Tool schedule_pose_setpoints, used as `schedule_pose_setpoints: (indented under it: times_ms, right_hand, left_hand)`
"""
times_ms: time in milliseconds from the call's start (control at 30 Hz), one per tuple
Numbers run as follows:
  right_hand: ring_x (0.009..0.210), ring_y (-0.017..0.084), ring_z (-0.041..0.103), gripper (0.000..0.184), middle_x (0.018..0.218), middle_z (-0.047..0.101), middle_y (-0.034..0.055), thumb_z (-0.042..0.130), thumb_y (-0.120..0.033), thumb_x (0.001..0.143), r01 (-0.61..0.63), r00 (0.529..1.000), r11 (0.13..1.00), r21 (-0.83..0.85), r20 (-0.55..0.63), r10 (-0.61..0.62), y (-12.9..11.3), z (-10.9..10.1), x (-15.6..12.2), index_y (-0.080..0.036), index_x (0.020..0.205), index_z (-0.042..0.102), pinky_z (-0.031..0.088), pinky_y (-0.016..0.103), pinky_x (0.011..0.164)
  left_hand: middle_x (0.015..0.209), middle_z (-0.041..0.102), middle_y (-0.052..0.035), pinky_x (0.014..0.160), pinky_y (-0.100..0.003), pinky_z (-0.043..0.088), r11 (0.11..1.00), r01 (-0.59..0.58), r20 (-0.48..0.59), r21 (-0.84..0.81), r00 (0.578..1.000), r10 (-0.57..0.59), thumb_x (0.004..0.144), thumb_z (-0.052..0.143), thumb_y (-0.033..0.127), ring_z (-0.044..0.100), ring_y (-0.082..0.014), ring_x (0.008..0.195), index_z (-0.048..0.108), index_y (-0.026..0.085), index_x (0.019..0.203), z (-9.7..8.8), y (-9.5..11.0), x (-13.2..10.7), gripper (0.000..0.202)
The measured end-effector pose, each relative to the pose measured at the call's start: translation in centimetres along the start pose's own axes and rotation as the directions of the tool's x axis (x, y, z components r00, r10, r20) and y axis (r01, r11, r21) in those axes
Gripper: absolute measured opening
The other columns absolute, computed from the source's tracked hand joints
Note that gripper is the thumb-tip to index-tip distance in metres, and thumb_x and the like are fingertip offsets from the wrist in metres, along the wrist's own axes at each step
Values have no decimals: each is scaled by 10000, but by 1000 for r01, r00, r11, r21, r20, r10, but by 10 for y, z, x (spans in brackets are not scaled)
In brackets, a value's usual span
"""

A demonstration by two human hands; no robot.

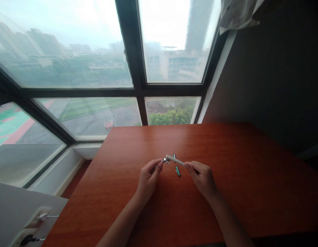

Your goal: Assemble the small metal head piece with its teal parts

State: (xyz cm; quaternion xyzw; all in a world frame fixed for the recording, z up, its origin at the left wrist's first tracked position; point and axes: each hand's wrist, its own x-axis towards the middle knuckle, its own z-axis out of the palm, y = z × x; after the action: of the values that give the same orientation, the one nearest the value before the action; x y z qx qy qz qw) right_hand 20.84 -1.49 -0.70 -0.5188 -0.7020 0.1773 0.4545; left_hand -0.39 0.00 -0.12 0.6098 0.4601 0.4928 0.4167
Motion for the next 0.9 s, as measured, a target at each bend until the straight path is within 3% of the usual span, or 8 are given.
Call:
schedule_pose_setpoints:
  times_ms: [167,500,700,900]
  right_hand:
    - [533,117,453,375,567,467,-12,442,-355,943,38,998,998,42,42,-39,-1,0,-2,-177,649,592,319,238,530]
    - [550,134,505,364,582,522,5,449,-364,942,-2,999,999,-33,-35,1,4,0,1,-167,712,651,342,242,543]
    - [549,135,507,366,584,541,13,451,-354,941,-18,998,998,-52,-69,14,3,0,0,-172,688,641,355,241,538]
    - [594,141,532,300,636,553,14,452,-339,942,11,1000,1000,27,-28,-10,-4,2,0,-178,818,673,385,241,560]
  left_hand:
    - [742,628,-30,623,-234,390,1000,3,-32,-15,999,-4,836,595,376,514,-158,686,715,161,997,0,2,1,294]
    - [757,626,-35,643,-238,407,1000,-10,-7,-7,1000,10,841,591,368,518,-149,695,711,151,930,1,1,-1,264]
    - [674,548,-16,636,-241,391,982,118,15,-150,993,-117,838,587,419,478,-146,675,689,137,967,-2,1,1,326]
    - [650,515,5,525,-210,322,871,310,157,-382,950,-269,840,559,486,421,-104,564,631,154,993,0,2,2,373]
